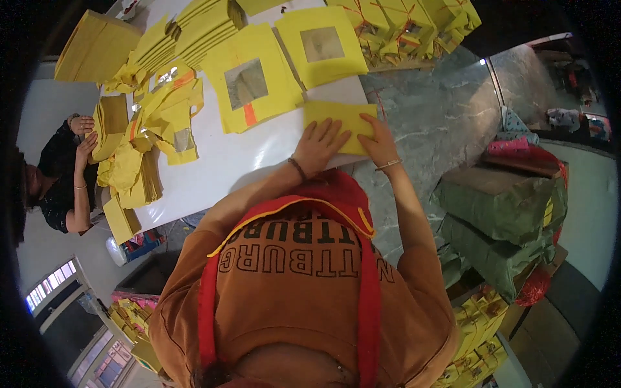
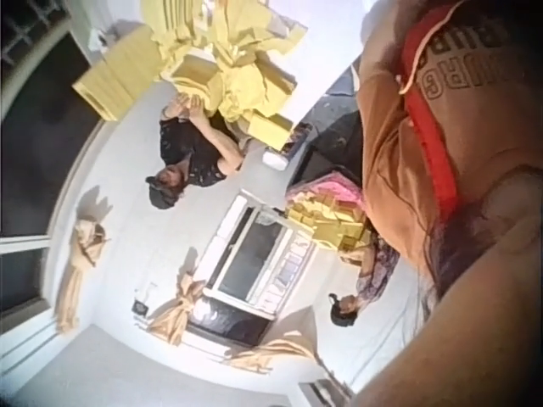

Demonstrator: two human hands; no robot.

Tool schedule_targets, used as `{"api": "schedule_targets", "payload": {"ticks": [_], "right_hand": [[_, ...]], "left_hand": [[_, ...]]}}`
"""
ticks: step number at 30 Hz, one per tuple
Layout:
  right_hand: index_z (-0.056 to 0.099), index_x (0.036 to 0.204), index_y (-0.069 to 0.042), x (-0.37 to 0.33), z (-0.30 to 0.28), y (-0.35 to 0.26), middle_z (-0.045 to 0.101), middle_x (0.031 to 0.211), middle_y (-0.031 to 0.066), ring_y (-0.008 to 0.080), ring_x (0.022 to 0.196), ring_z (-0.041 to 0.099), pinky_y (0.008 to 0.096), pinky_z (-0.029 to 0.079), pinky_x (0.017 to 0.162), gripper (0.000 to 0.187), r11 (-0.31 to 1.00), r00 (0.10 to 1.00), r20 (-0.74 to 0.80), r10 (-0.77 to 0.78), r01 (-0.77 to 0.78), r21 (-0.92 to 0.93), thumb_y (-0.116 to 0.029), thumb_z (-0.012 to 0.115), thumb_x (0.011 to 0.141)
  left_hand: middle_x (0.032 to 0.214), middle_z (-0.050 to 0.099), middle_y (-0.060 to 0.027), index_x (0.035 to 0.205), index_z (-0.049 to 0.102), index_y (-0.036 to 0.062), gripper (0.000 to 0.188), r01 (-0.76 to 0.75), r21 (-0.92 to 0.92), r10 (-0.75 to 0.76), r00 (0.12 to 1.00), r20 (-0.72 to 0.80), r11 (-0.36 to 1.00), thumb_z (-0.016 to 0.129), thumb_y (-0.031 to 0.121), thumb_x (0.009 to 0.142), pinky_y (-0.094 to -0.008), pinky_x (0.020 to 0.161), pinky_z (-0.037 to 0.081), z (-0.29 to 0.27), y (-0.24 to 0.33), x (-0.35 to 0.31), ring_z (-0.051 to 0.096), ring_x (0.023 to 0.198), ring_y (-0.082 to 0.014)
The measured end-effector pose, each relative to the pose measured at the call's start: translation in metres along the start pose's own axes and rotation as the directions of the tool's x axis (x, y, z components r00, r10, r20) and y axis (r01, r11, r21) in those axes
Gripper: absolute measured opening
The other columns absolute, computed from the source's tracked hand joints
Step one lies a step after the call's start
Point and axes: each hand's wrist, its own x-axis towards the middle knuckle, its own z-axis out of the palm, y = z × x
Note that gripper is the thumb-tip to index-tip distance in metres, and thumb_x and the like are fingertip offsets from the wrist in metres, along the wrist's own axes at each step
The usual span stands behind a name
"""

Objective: Folding and stacking sheets of yellow joss paper with foil centers.

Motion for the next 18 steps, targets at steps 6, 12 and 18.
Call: {"api": "schedule_targets", "payload": {"ticks": [6,12,18], "right_hand": [[0.044,0.121,-0.011,0.003,0.026,-0.023,0.036,0.129,0.0138,0.0275,0.118,0.035,0.0406,0.031,0.094,0.042,0.408,0.867,-0.057,-0.496,0.174,-0.896,-0.017,0.054,0.08],[0.035,0.129,-0.014,0.01,0.05,-0.005,0.03,0.136,0.0093,0.0286,0.125,0.026,0.0496,0.014,0.101,0.047,0.417,0.883,0.155,-0.443,0.356,-0.836,-0.035,0.038,0.087],[0.029,0.133,-0.015,0.014,0.056,0.002,0.027,0.137,0.0094,0.0267,0.127,0.022,0.051,0.005,0.102,0.055,0.658,0.918,0.072,-0.391,0.333,-0.675,-0.044,0.035,0.087]], "left_hand": [[0.131,0.035,-0.0147,0.127,0.039,0.0133,0.055,0.072,-0.142,-0.05,0.987,0.151,0.987,0.047,0.04,0.079,-0.0494,0.098,0.022,-0.004,-0.003,-0.002,0.028,0.123,-0.031],[0.131,0.034,-0.0171,0.123,0.043,0.0067,0.066,-0.018,0.013,0.014,0.968,0.251,1.0,0.042,0.055,0.078,-0.052,0.098,0.018,0.008,0.001,-0.006,0.025,0.124,-0.0336],[0.121,0.043,-0.0183,0.111,0.05,0.0044,0.04,0.12,-0.464,-0.124,0.992,0.022,0.878,0.049,0.031,0.081,-0.0438,0.094,0.03,-0.009,-0.023,-0.006,0.039,0.113,-0.0324]]}}
